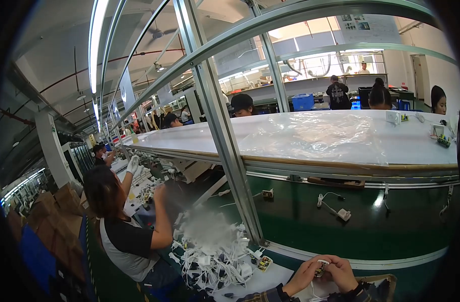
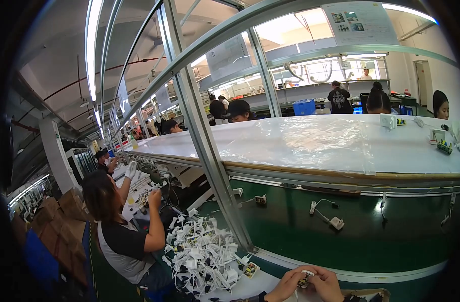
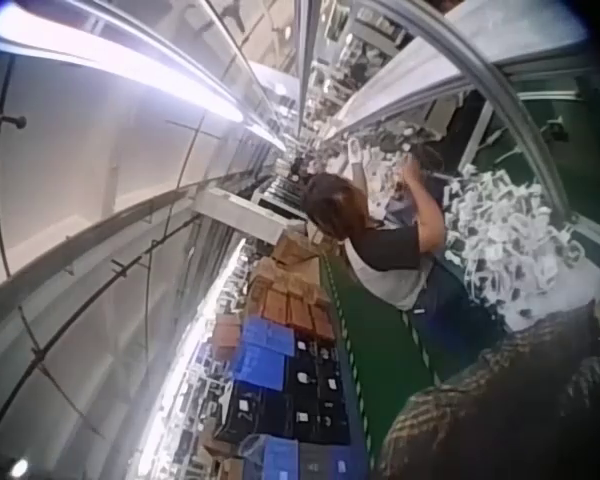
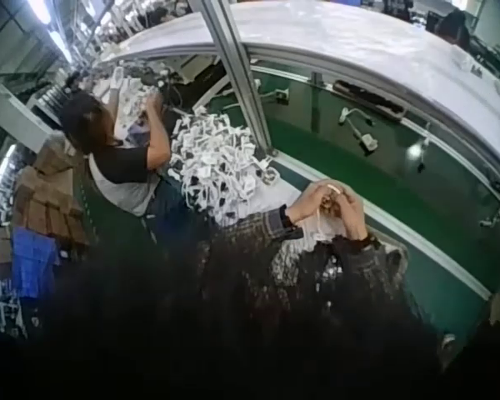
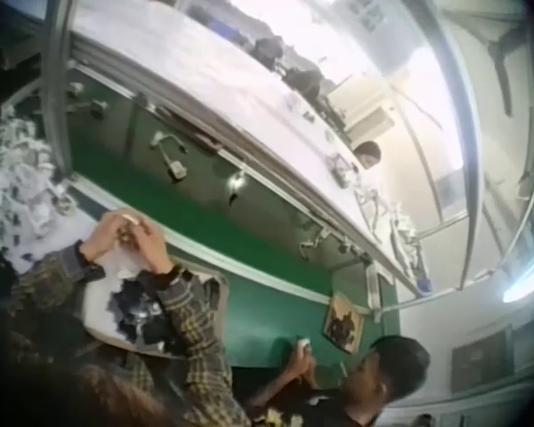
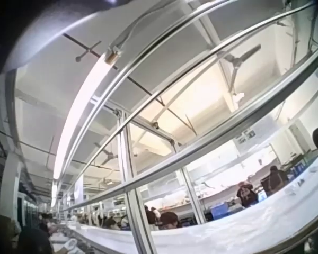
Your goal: The person connects a circuit board to a power cord and places the assembly on a conveyor belt. They then insert a similar assembly into a plastic housing and place the unit into a tray.
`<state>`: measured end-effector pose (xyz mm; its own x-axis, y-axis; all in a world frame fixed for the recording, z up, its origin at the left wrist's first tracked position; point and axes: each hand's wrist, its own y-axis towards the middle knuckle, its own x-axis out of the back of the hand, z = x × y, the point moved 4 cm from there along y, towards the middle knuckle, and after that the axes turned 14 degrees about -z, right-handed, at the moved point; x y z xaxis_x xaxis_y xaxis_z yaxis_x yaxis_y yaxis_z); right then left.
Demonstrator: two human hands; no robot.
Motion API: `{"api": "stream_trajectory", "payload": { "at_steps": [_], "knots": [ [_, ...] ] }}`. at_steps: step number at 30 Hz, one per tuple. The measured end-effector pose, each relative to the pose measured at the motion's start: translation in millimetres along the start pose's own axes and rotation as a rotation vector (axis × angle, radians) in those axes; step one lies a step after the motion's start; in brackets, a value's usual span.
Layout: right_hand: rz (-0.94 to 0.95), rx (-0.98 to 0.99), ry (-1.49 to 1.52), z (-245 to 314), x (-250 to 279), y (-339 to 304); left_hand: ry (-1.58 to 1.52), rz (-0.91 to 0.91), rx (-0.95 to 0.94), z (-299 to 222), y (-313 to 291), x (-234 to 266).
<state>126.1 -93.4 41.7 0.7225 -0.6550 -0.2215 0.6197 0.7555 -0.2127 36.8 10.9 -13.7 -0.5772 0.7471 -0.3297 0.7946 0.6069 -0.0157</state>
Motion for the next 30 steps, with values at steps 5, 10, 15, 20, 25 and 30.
{"api": "stream_trajectory", "payload": {
  "at_steps": [5,10,15,20,25,30],
  "knots": [
    [0.016,-0.006,0.005,-1,0,1,-0.013,0.000,0.095,0,0,1],
    [0.068,-0.018,0.010,-4,1,3,0.002,0.004,0.033,-1,2,0],
    [0.092,0.125,-0.018,-14,2,11,0.011,0.006,0.000,2,5,0],
    [0.114,0.162,-0.032,-23,9,18,0.026,0.014,-0.022,3,7,0],
    [0.089,0.254,-0.106,-20,8,15,0.041,0.028,-0.057,6,8,-2],
    [0.057,0.306,-0.129,-21,6,16,0.003,0.048,-0.057,12,10,2]
  ]
}}
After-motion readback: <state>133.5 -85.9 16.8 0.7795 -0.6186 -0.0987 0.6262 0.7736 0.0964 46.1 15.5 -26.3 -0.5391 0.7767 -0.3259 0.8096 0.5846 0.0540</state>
